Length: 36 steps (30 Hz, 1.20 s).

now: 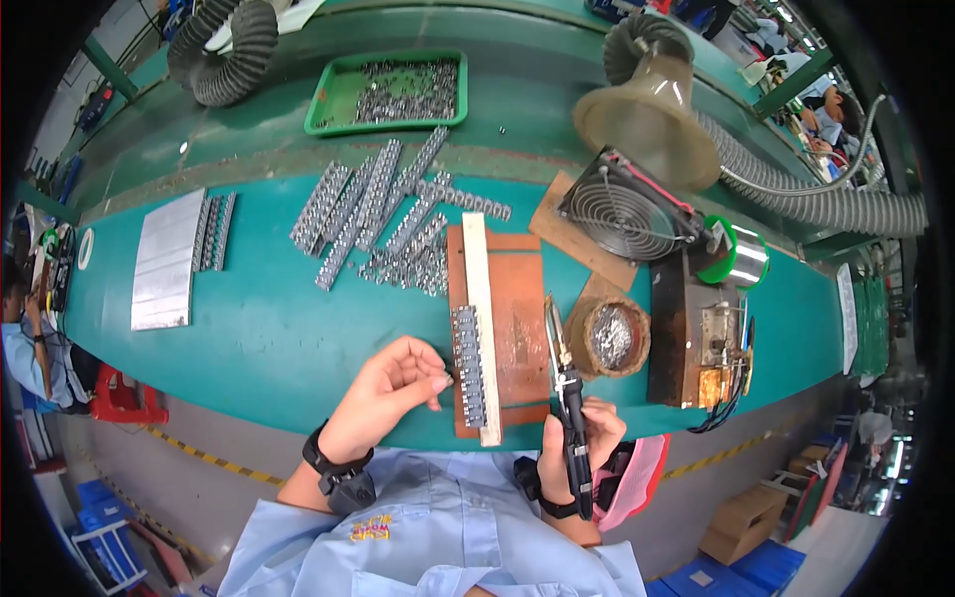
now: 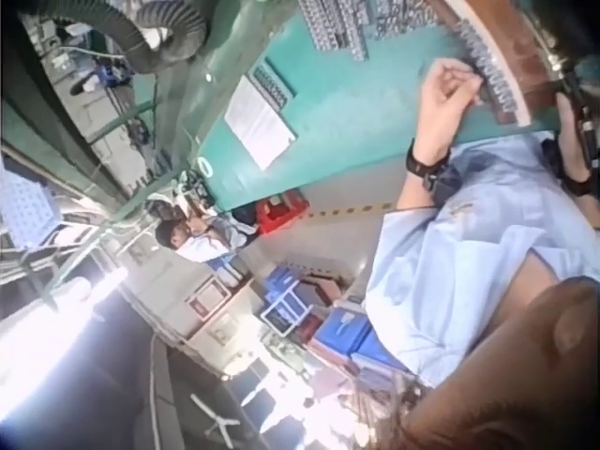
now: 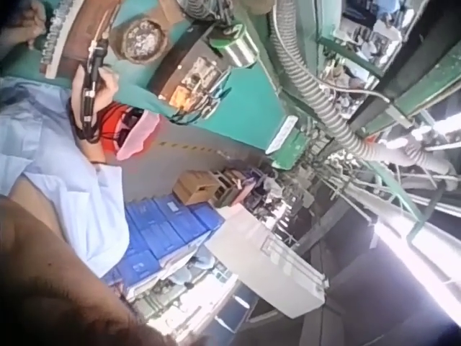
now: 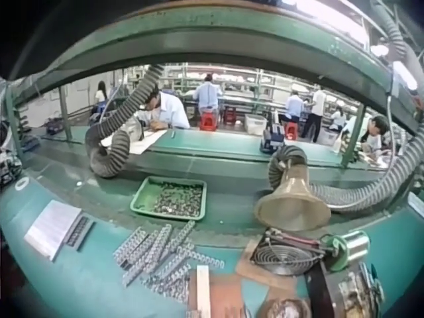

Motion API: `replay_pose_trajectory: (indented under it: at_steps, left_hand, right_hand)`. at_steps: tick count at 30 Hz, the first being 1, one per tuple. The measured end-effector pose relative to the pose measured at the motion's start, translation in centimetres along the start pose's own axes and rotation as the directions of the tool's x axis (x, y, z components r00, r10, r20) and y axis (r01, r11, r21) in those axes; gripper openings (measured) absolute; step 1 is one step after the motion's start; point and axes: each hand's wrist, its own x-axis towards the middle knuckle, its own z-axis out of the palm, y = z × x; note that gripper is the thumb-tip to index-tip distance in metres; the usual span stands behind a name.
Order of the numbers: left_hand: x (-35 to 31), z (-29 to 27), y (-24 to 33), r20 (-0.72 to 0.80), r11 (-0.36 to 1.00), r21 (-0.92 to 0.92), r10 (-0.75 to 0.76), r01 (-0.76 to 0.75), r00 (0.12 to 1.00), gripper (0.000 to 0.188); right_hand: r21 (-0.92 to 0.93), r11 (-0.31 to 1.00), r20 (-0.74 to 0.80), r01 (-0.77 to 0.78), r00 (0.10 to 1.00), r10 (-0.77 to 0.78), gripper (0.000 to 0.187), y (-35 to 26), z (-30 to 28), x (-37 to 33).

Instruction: The person assembles electrical components by picking up individual parts from the workbench by hand, placing them onto a jig, and soldering them with a soldering iron.

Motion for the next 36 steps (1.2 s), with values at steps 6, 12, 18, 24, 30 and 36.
replay_pose_trajectory:
  at_steps: [6, 12, 18, 24, 30, 36]
  left_hand:
    - [0.6, 0.0, -0.1, 0.045, 1.0, -0.013, 0.001, -0.001, 0.999, 0.015]
    - [0.7, 0.0, -0.1, 0.057, 0.999, -0.023, -0.035, 0.036, 0.998, 0.017]
    - [1.1, -0.1, -0.1, 0.067, 0.998, -0.035, -0.046, 0.048, 0.997, 0.019]
    - [1.4, -0.6, -0.2, 0.113, 0.995, -0.061, -0.076, 0.084, 0.991, 0.017]
    - [1.8, -1.1, -0.1, 0.169, 0.99, -0.093, -0.092, 0.109, 0.981, 0.017]
    - [1.9, -0.9, 0.0, 0.172, 0.989, -0.079, -0.109, 0.124, 0.979, 0.018]
  right_hand:
    - [-0.018, 1.0, 0.016, -0.012, 1.0, 0.012, 0.04, -0.4, 0.2, 0.2]
    - [0.001, 1.0, 0.032, -0.021, 0.999, 0.021, 0.039, -0.4, 0.0, -0.2]
    - [-0.017, 1.0, 0.049, -0.001, 0.999, 0.002, 0.039, -0.3, -0.2, -0.3]
    - [-0.038, 0.999, 0.048, -0.002, 0.999, 0.004, 0.041, 0.0, -0.3, -0.3]
    - [-0.029, 1.0, 0.062, 0.008, 0.998, -0.007, 0.044, 0.3, -0.4, -0.3]
    - [-0.047, 0.998, 0.071, 0.047, 0.997, -0.044, 0.044, 0.4, -0.4, -0.2]
